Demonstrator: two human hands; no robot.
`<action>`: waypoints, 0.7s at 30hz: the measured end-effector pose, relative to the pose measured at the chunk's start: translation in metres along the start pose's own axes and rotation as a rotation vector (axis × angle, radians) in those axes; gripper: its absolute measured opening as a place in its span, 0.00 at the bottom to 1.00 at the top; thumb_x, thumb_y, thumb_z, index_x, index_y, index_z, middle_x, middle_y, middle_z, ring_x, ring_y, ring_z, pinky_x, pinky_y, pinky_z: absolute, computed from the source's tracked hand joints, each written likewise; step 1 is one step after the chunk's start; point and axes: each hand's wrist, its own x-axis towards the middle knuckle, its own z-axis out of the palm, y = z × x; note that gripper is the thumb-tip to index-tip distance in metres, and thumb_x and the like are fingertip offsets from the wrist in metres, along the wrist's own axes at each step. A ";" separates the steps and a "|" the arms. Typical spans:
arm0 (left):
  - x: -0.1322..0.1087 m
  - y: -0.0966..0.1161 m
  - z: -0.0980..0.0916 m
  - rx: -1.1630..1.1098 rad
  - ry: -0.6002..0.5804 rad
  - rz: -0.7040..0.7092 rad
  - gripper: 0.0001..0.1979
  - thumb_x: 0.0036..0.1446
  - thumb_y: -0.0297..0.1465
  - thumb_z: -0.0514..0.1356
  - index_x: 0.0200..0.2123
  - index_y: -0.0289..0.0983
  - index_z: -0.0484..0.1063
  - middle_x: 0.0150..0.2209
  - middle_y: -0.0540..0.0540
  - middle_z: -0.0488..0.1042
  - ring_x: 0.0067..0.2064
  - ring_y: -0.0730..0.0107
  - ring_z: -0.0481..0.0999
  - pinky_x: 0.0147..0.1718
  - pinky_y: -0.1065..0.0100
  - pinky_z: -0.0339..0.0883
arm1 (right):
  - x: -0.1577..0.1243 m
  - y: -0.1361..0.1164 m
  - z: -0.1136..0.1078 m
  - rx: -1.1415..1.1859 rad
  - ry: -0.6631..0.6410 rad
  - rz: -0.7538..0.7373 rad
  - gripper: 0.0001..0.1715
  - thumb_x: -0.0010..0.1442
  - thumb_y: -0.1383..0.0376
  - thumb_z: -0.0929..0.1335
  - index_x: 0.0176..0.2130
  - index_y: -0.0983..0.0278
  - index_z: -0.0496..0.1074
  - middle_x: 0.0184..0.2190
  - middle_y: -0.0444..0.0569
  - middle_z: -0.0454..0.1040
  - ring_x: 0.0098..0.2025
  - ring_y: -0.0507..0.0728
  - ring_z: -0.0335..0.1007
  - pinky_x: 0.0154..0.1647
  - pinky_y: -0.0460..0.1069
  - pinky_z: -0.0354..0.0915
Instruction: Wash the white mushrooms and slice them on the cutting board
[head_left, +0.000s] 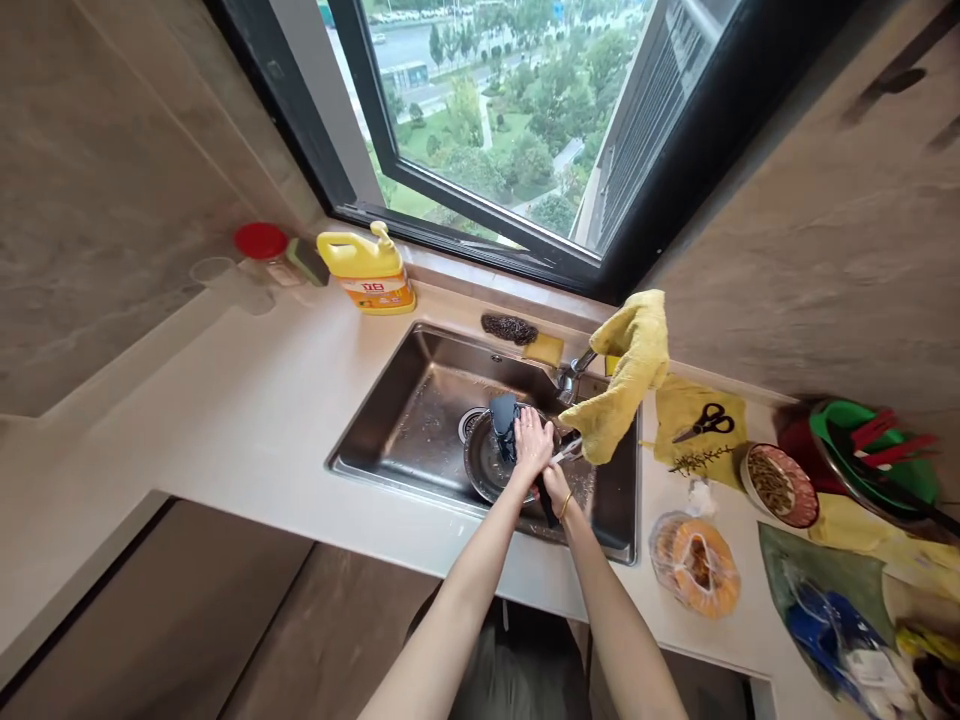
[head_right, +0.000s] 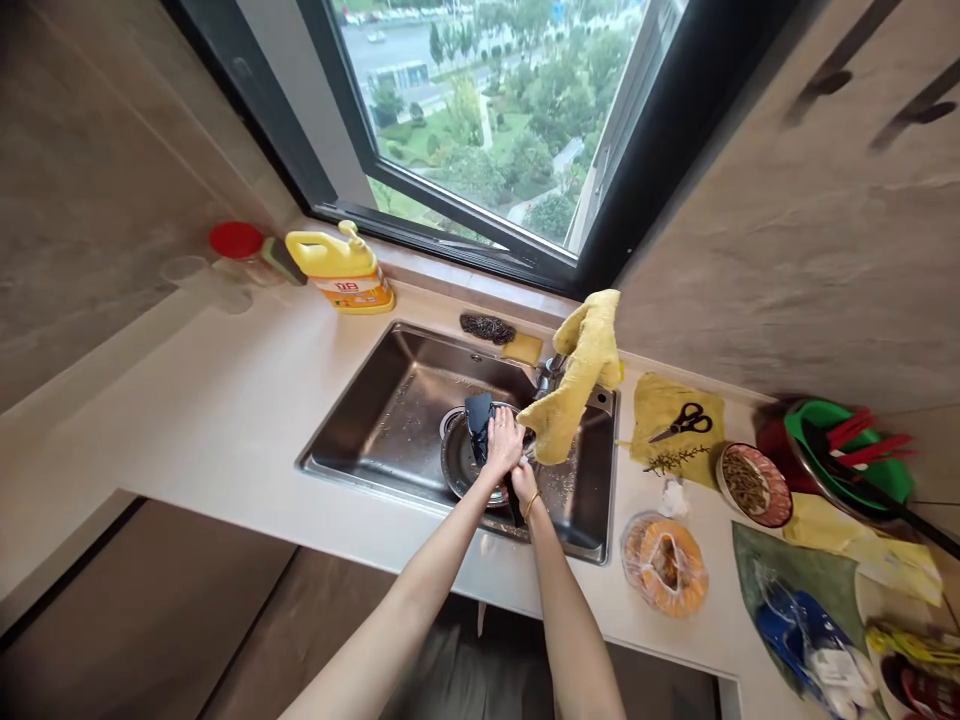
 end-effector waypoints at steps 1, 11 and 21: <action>0.004 -0.003 -0.002 0.006 0.004 -0.041 0.29 0.63 0.35 0.40 0.63 0.23 0.50 0.64 0.31 0.50 0.67 0.57 0.45 0.63 0.54 0.43 | -0.001 -0.003 0.002 -0.002 -0.008 0.015 0.15 0.48 0.51 0.65 0.28 0.60 0.62 0.12 0.36 0.59 0.12 0.48 0.53 0.11 0.43 0.51; -0.021 -0.020 -0.005 0.119 -0.150 0.122 0.28 0.64 0.40 0.38 0.64 0.36 0.49 0.65 0.42 0.49 0.67 0.61 0.46 0.62 0.45 0.35 | -0.063 -0.021 -0.030 -0.027 0.002 0.167 0.19 0.47 0.51 0.67 0.29 0.60 0.56 0.16 0.35 0.64 0.11 0.45 0.54 0.09 0.41 0.49; -0.023 -0.075 -0.050 -0.099 0.094 -0.156 0.28 0.61 0.31 0.45 0.62 0.23 0.53 0.64 0.32 0.49 0.67 0.56 0.43 0.64 0.52 0.38 | -0.081 -0.022 -0.039 -1.152 0.216 -0.302 0.12 0.62 0.63 0.59 0.41 0.63 0.68 0.38 0.52 0.75 0.37 0.56 0.72 0.35 0.49 0.64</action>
